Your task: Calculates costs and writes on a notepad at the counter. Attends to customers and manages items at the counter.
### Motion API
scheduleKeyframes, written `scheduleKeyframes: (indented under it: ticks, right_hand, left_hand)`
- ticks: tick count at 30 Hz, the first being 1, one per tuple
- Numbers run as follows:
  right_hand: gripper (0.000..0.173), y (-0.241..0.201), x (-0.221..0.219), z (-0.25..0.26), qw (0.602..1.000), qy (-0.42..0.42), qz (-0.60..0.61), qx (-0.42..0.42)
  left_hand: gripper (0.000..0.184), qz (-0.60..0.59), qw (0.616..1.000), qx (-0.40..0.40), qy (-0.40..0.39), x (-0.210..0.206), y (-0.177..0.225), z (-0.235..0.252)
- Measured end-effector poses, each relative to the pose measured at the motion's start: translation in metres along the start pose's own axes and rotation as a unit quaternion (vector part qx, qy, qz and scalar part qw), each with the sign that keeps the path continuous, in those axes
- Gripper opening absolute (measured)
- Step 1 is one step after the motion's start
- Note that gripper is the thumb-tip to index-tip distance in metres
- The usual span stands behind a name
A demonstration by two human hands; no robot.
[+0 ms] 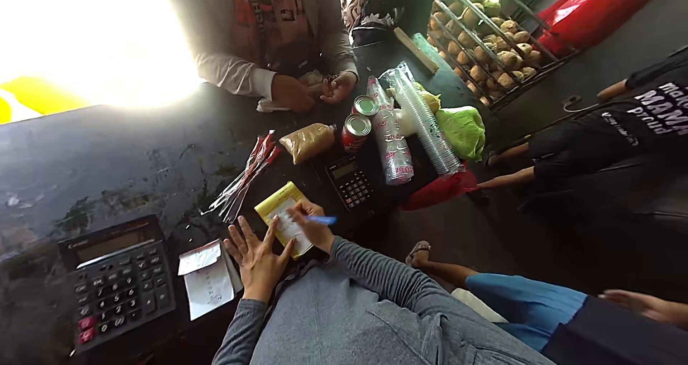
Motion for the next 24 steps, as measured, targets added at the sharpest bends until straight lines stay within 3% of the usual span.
scheduleKeyframes:
  ticks: [3, 7, 12, 24]
  right_hand:
    - [0.025, -0.003, 0.008, 0.003, 0.999, -0.006, -0.007, -0.046]
    - [0.036, -0.002, -0.003, 0.005, 0.997, -0.036, -0.059, 0.015]
    - [0.032, 0.004, -0.029, -0.006, 0.983, -0.106, -0.147, 0.042]
    - [0.031, 0.008, -0.036, -0.012, 0.966, -0.109, -0.212, 0.102]
  left_hand:
    - [0.077, -0.011, 1.000, 0.011, -0.014, 0.000, -0.001, -0.001]
    - [0.079, -0.010, 0.999, 0.029, -0.040, -0.006, -0.006, -0.001]
    - [0.080, -0.001, 0.997, 0.036, -0.061, -0.012, -0.008, -0.001]
    - [0.085, -0.002, 0.996, 0.043, -0.078, -0.015, -0.009, -0.002]
Point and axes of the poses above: each hand's wrist, its own z-axis towards the middle knuckle, its own x-axis out of the back of the hand, y = z × x, the point moved 10 cm from there along z, towards the middle knuckle, and after that the axes turned 4 degrees about y, right-handed, at the moved point
